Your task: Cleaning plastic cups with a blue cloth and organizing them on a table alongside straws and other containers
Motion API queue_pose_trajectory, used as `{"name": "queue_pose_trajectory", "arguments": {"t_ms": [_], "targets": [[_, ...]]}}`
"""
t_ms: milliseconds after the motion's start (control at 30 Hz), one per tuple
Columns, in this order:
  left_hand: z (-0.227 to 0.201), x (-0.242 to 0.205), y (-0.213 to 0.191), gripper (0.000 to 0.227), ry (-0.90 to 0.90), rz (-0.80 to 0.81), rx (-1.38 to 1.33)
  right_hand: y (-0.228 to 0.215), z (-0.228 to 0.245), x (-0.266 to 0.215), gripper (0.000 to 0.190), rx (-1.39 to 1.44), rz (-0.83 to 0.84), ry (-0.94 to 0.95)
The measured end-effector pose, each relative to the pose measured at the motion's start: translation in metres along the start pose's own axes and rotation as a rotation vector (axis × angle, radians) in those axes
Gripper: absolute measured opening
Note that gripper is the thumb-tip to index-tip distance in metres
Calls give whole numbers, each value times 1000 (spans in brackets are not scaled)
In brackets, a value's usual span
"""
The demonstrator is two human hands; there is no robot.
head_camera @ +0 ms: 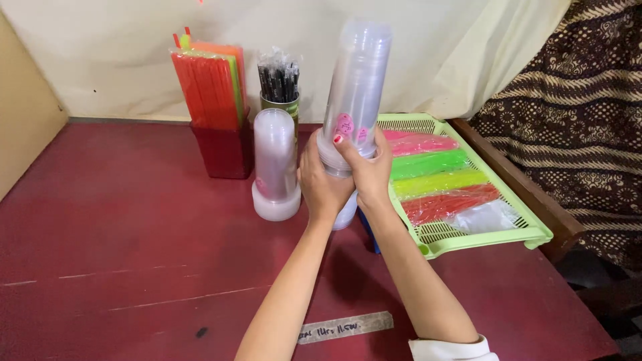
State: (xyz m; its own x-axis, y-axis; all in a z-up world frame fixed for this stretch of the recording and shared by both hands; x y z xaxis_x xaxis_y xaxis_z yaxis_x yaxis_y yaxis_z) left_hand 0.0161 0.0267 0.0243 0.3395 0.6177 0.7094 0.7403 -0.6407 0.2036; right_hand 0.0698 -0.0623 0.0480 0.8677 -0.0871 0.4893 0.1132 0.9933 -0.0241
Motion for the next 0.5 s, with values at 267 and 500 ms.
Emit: {"name": "queue_pose_trajectory", "arguments": {"t_ms": [267, 500], "targets": [[-3, 5, -7, 84, -9, 51, 10, -11, 1, 2, 57, -244, -89, -206], [-3, 1, -7, 90, -12, 28, -147, -23, 3, 13, 46, -394, -7, -379]]}}
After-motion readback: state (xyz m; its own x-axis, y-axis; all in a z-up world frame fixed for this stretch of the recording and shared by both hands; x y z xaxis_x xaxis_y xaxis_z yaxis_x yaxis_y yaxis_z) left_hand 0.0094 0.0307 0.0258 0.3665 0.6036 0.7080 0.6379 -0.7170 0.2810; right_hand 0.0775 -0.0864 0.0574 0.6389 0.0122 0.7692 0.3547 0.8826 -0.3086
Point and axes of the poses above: each hand's wrist, its own x-axis towards the middle knuckle, its own y-axis out of the palm, z = x × y, the point moved 4 cm from there along x, towards the middle knuckle, and after that the axes turned 15 degrees about -x, right-handed, at the moved point
